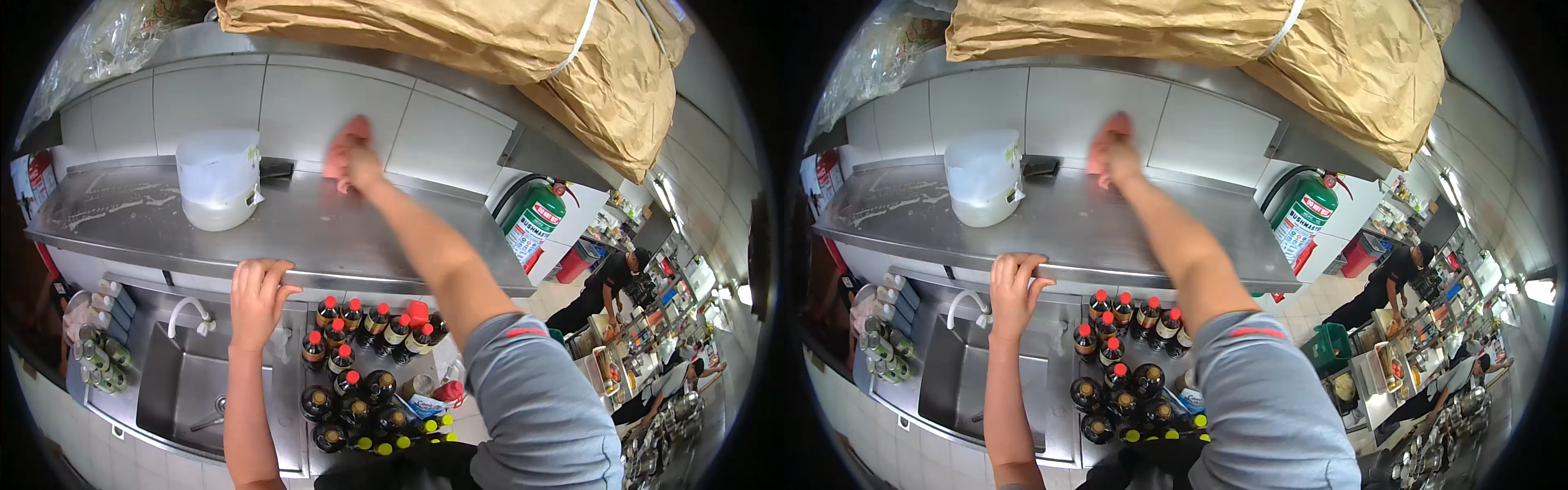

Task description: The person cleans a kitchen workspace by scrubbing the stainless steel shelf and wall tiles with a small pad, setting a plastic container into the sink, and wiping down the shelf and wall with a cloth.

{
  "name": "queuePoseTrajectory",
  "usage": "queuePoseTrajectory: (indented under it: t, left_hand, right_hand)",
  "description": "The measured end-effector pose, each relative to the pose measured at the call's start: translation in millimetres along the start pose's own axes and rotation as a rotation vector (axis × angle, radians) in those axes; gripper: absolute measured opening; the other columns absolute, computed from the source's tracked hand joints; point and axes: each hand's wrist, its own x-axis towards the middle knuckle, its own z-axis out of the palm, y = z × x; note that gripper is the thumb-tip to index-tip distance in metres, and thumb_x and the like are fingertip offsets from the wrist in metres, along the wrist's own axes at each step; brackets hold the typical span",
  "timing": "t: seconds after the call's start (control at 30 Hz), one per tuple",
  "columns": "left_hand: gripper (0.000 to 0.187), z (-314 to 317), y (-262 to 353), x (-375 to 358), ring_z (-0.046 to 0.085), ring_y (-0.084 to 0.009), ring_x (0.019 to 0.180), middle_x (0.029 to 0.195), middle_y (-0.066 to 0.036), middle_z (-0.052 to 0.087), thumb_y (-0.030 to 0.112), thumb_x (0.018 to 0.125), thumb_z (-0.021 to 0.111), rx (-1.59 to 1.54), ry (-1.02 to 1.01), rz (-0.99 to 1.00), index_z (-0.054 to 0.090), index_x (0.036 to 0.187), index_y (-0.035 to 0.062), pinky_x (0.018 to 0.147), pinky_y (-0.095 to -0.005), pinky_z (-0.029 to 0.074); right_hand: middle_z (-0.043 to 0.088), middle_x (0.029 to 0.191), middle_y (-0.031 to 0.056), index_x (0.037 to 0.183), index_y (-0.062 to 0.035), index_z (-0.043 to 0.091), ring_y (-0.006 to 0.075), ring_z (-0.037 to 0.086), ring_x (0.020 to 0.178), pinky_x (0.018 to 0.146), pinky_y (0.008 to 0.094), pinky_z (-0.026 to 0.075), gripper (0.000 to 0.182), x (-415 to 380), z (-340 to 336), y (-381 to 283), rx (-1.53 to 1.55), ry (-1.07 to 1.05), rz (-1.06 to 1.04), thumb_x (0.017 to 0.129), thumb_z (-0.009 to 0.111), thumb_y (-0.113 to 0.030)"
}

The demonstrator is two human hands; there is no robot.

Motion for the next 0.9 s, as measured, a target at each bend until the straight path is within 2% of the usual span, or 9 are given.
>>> queuePoseTrajectory:
  t: [0.2,0.37,0.47,0.5,0.57,0.63,0.77,0.83,0.9]
  left_hand:
    - [0.038,1,2,1,0.058,-0.0288,0.096,0.098,-0.006,0.06,0.028,0.076,0.077,0.016,0.025,0.025,0.065,0.107,0.0086,0.089,-0.0446,0.046]
    - [0.037,2,4,0,0.058,-0.0285,0.094,0.097,-0.006,0.06,0.026,0.076,0.078,-0.026,0.023,0.014,0.066,0.105,0.0078,0.088,-0.0438,0.045]
    - [0.038,7,8,2,0.056,-0.0289,0.094,0.097,-0.007,0.06,0.025,0.075,0.079,-0.044,0.054,0.038,0.066,0.106,0.008,0.088,-0.0442,0.044]
    - [0.04,8,6,0,0.055,-0.0293,0.093,0.098,-0.007,0.059,0.025,0.074,0.08,-0.044,0.057,0.041,0.066,0.107,0.0081,0.088,-0.0442,0.043]
    - [0.041,8,5,0,0.054,-0.0297,0.093,0.098,-0.007,0.059,0.024,0.072,0.081,-0.039,0.056,0.036,0.066,0.107,0.008,0.087,-0.044,0.043]
    - [0.042,4,6,2,0.055,-0.0298,0.094,0.098,-0.007,0.059,0.023,0.071,0.082,-0.036,0.04,0.02,0.066,0.107,0.0078,0.087,-0.0437,0.043]
    - [0.041,1,7,2,0.056,-0.0287,0.094,0.097,-0.006,0.059,0.026,0.072,0.081,-0.024,0.019,-0.025,0.067,0.107,0.0096,0.088,-0.0442,0.043]
    - [0.04,3,7,0,0.056,-0.0286,0.094,0.097,-0.006,0.059,0.026,0.073,0.081,-0.022,0.021,-0.044,0.067,0.107,0.0096,0.088,-0.0438,0.043]
    - [0.04,2,9,0,0.055,-0.0285,0.093,0.097,-0.006,0.059,0.026,0.072,0.081,-0.03,0.024,-0.045,0.068,0.106,0.0097,0.088,-0.0434,0.043]
  right_hand:
    - [0.069,0.114,0.018,0.144,-0.0045,0.043,0.0368,0.068,0.097,0.081,0.0486,0.056,0.082,-86,-123,205,-0.431,0.29,0.285,0.074,0.084,-0.018]
    - [0.071,0.098,0.0198,0.137,-0.0042,0.053,0.033,0.07,0.075,0.057,0.0493,0.054,0.051,-72,-149,218,0.45,0.424,0.897,0.101,0.048,-0.039]
    - [0.073,0.096,0.0101,0.101,-0.0164,0.074,0.0348,0.066,0.1,0.098,0.0586,0.043,0.064,-36,-84,159,-1.07,-0.053,0.115,0.06,0.082,-0.064]
    - [0.073,0.098,0.0074,0.084,-0.0188,0.076,0.033,0.062,0.109,0.109,0.058,0.031,0.07,-7,-37,148,-0.74,0.031,0.063,0.037,0.087,-0.07]
    - [0.072,0.105,0.0153,0.117,-0.0082,0.067,0.0341,0.066,0.109,0.099,0.0464,0.049,0.086,7,12,44,-0.641,0.009,0.142,0.049,0.091,-0.055]
    - [0.07,0.107,0.0258,0.114,0.0012,0.061,0.0399,0.069,0.098,0.083,0.0483,0.055,0.03,11,39,-8,-0.137,0.245,0.198,0.085,0.06,-0.006]
    - [0.071,0.107,0.0193,0.119,-0.0077,0.059,0.0396,0.068,0.101,0.084,0.0472,0.055,0.057,-26,-19,41,-0.381,-0.005,-0.076,0.073,0.084,-0.028]
    - [0.07,0.11,0.0165,0.109,-0.0051,0.069,0.0343,0.063,0.11,0.095,0.046,0.05,0.078,0,-23,198,-0.94,-0.171,-0.274,0.059,0.085,-0.062]
    - [0.069,0.113,0.0155,0.104,-0.0112,0.074,0.0334,0.063,0.109,0.093,0.0452,0.05,0.073,-48,-101,237,-0.686,-0.227,0.169,0.062,0.075,-0.071]
